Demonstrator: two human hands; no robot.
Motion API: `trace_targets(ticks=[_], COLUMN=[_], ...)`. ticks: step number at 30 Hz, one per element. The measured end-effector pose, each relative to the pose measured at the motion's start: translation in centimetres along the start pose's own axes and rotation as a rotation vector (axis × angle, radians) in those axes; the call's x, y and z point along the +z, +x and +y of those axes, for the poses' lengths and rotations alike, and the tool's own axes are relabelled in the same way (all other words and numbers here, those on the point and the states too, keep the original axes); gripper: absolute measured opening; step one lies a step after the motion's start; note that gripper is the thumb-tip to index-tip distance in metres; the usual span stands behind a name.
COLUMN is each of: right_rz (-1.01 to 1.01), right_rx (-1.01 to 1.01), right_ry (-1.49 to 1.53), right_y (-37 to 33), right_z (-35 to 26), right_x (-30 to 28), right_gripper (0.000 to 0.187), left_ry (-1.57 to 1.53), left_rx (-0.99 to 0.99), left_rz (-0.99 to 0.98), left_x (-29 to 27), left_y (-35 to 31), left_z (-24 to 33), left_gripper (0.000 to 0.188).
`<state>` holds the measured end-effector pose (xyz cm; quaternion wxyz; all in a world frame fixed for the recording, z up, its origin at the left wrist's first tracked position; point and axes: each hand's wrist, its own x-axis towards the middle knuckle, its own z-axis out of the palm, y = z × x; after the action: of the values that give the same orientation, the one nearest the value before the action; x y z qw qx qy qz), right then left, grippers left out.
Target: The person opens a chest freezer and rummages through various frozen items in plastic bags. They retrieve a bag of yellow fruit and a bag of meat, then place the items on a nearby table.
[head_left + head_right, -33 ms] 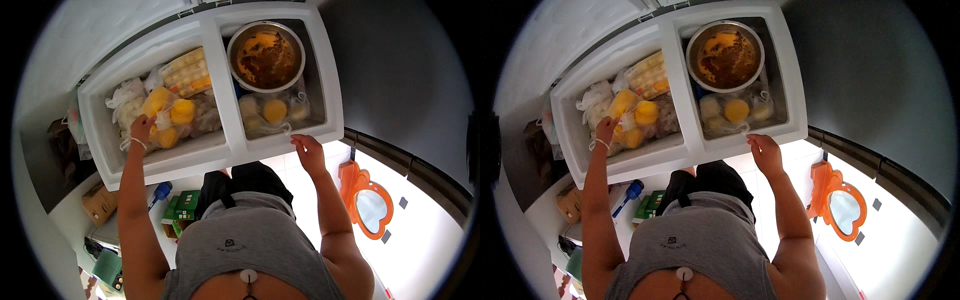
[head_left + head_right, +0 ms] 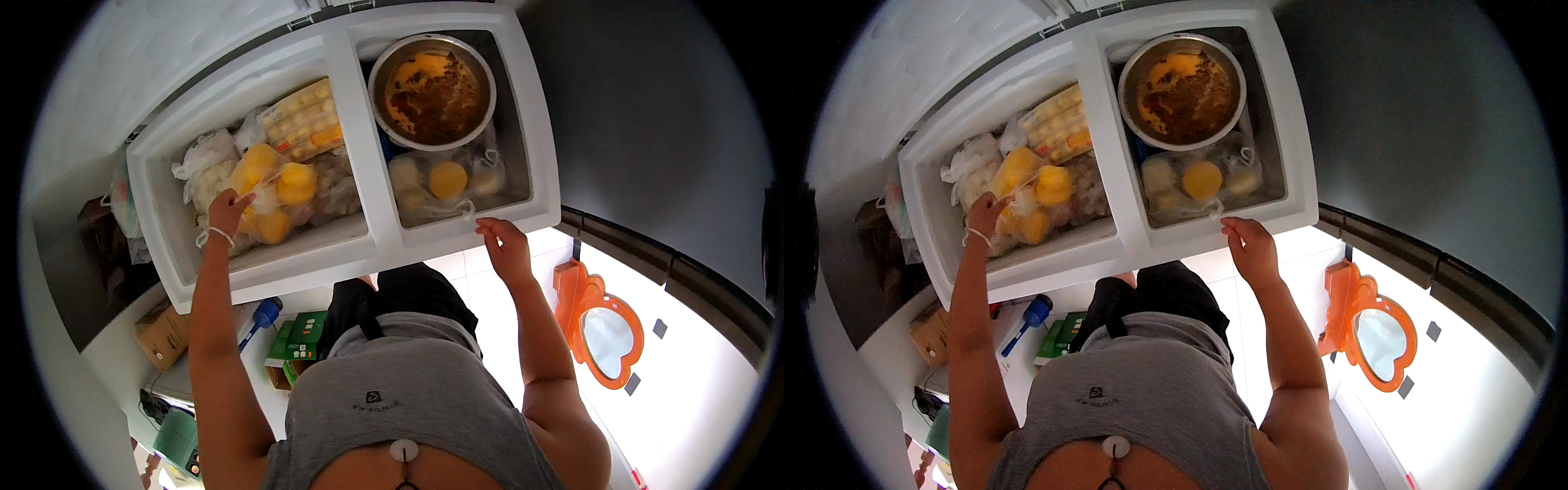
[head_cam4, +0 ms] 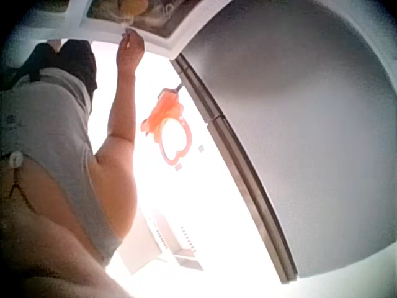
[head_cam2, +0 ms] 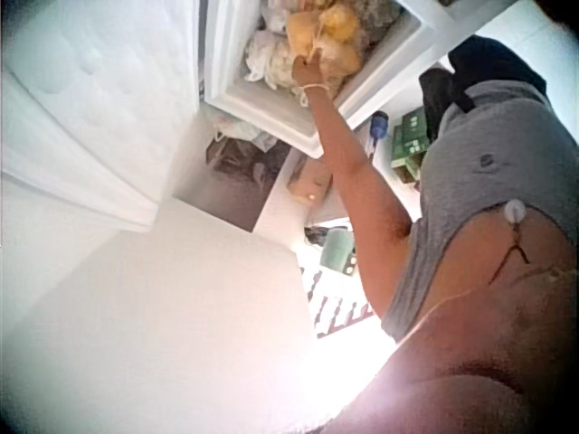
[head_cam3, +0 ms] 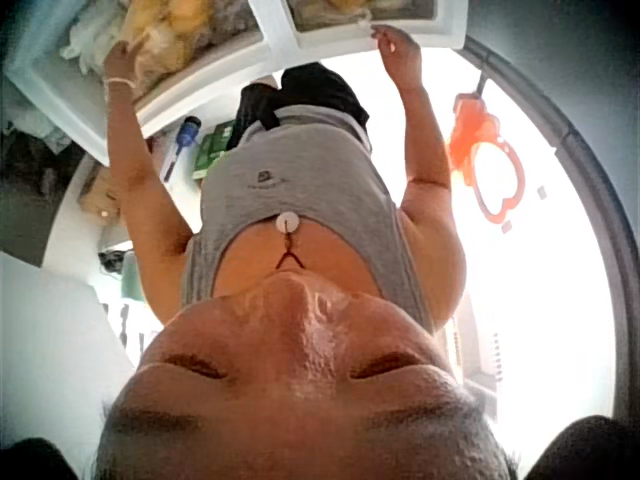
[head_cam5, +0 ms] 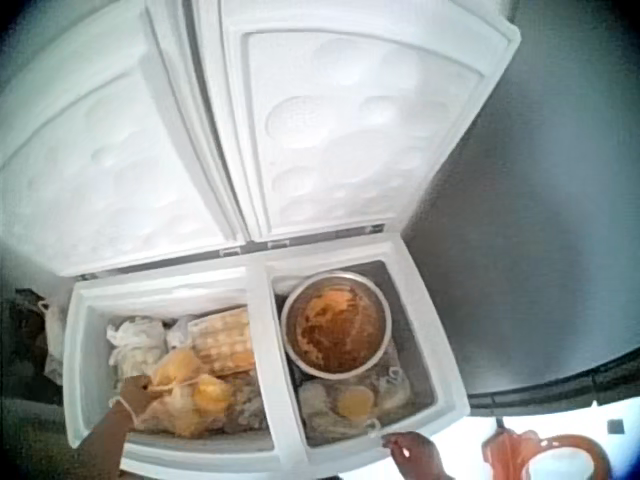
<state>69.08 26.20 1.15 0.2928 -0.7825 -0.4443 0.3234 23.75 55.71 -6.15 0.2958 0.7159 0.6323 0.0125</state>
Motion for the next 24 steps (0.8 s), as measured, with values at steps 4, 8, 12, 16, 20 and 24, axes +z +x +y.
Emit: trace_targets(ticks=[4, 8, 12, 16, 20, 24], right_rz=[0.04, 0.105, 0.15, 0.084, -0.189, -0.392], right_rx=[0.035, 0.015, -0.029, 0.085, 0.387, 0.249], right_ry=[0.039, 0.006, -0.018, 0.216, 1.015, 1.614], right_y=[-0.5, -0.9, -0.8, -0.2, -0.3, -2.3], right_z=[1.0, 1.4, 2.6, 1.5, -1.2, -2.4], right_x=[0.6, 1.5, 2.4, 2.9, 2.5, 3.4], right_gripper=[0.017, 0.015, 0.018, 0.028, 0.053, 0.079], left_ry=[0.135, -0.032, -0.16, -0.366, -0.492, -0.428], left_rx=[0.178, 0.245, 0.393, 0.368, 0.599, 0.745], left_rz=[-0.008, 0.019, 0.054, 0.015, -0.08, -0.278], left_x=[-3.9, -7.3, -12.1, -14.8, -13.4, -9.4], left_y=[-0.5, -3.1, -7.4, -11.2, -12.5, -12.6], left_z=[1.0, 5.1, 12.1, 18.8, 26.8, 32.5], left_gripper=[0.035, 0.03, 0.027, 0.028, 0.029, 0.025])
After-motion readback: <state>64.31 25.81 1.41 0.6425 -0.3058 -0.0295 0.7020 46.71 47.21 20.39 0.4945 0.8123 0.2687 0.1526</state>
